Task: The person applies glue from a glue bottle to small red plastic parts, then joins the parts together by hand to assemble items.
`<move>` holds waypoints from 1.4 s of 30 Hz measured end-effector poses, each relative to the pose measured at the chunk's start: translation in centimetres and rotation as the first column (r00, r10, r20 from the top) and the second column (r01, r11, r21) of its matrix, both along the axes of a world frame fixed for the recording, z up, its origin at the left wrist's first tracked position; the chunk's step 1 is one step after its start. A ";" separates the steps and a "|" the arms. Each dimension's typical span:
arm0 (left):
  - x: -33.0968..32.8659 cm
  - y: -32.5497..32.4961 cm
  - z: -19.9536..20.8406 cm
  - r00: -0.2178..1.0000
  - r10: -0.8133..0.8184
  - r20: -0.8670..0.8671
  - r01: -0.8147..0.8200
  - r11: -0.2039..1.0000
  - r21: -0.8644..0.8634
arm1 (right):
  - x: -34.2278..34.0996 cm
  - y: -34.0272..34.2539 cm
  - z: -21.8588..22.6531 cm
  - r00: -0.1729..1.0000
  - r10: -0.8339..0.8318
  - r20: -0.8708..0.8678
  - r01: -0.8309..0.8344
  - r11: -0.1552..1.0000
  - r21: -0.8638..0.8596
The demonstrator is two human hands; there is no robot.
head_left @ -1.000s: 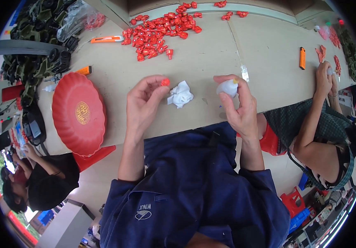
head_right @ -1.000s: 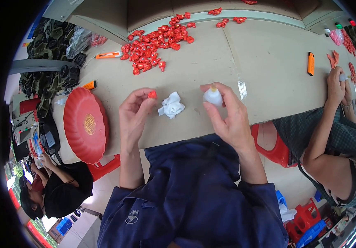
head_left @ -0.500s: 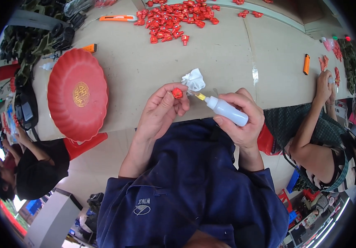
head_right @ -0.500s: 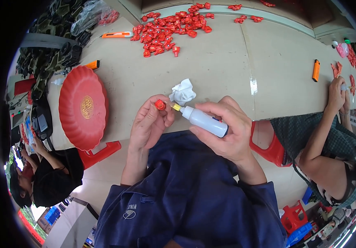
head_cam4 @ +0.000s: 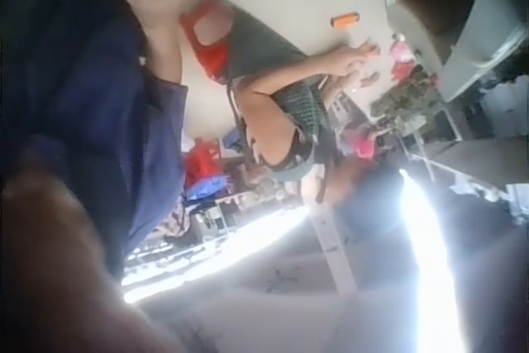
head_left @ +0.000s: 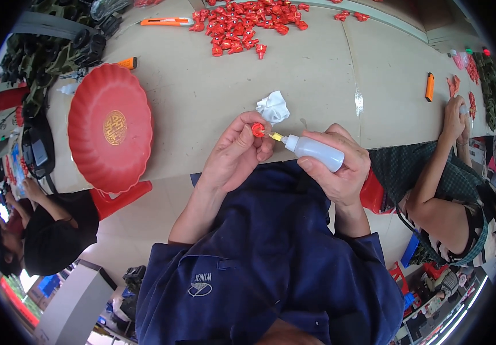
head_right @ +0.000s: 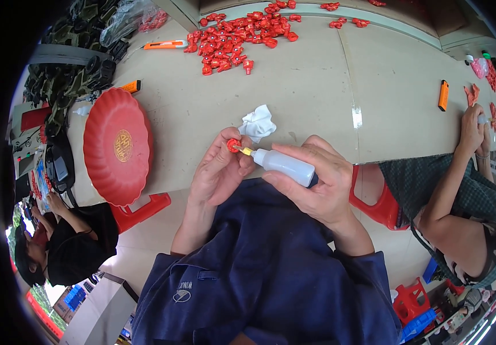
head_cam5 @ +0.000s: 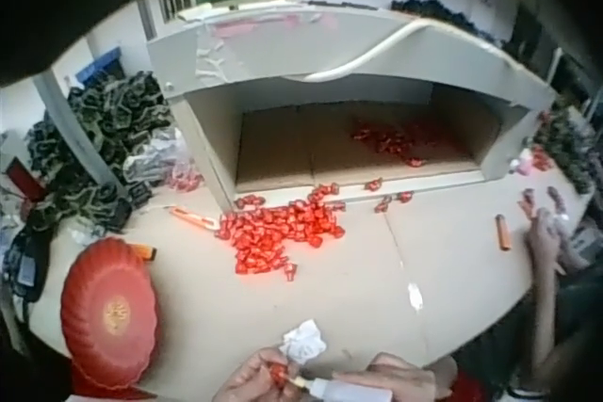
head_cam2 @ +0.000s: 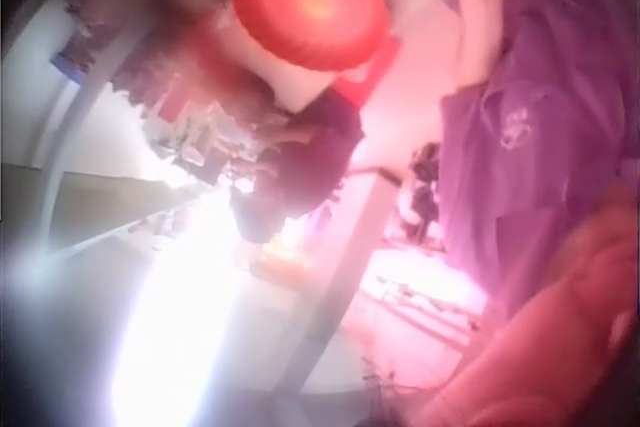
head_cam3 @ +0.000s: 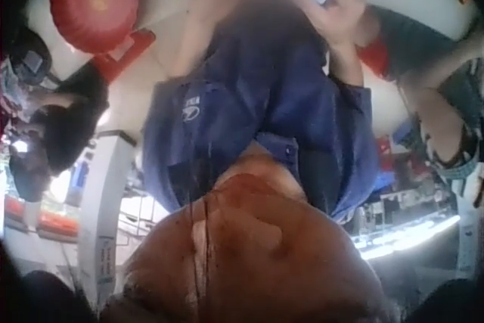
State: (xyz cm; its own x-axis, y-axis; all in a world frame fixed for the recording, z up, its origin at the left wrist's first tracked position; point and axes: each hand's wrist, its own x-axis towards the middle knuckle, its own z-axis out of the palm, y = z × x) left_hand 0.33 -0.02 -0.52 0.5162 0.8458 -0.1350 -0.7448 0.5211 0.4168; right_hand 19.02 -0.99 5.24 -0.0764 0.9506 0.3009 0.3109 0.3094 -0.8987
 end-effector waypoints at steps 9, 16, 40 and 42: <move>0.1 0.0 0.2 1.000 -0.015 -0.016 0.015 1.000 -0.006 | -0.1 0.0 0.0 1.000 -0.003 0.017 0.004 0.999 -0.032; 0.1 -0.1 0.3 0.999 -0.019 -0.042 0.019 1.000 -0.013 | -0.1 0.0 0.1 1.000 0.000 0.024 0.000 1.000 -0.029; 0.1 0.0 0.4 0.997 -0.015 -0.071 0.012 0.999 -0.039 | 0.2 0.0 0.1 0.999 -0.024 0.049 0.025 0.999 -0.022; 0.1 0.0 0.5 0.997 -0.014 -0.074 0.011 0.999 -0.044 | 0.2 0.0 -0.1 0.999 -0.030 0.039 0.031 0.999 -0.021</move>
State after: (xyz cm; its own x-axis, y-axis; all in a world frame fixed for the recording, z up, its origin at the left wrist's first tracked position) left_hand 0.44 0.00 -0.05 0.5138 0.8318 -0.2102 -0.7061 0.5491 0.4470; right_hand 19.23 -0.99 5.18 -0.0584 0.9590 0.2774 0.3544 0.2797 -0.8923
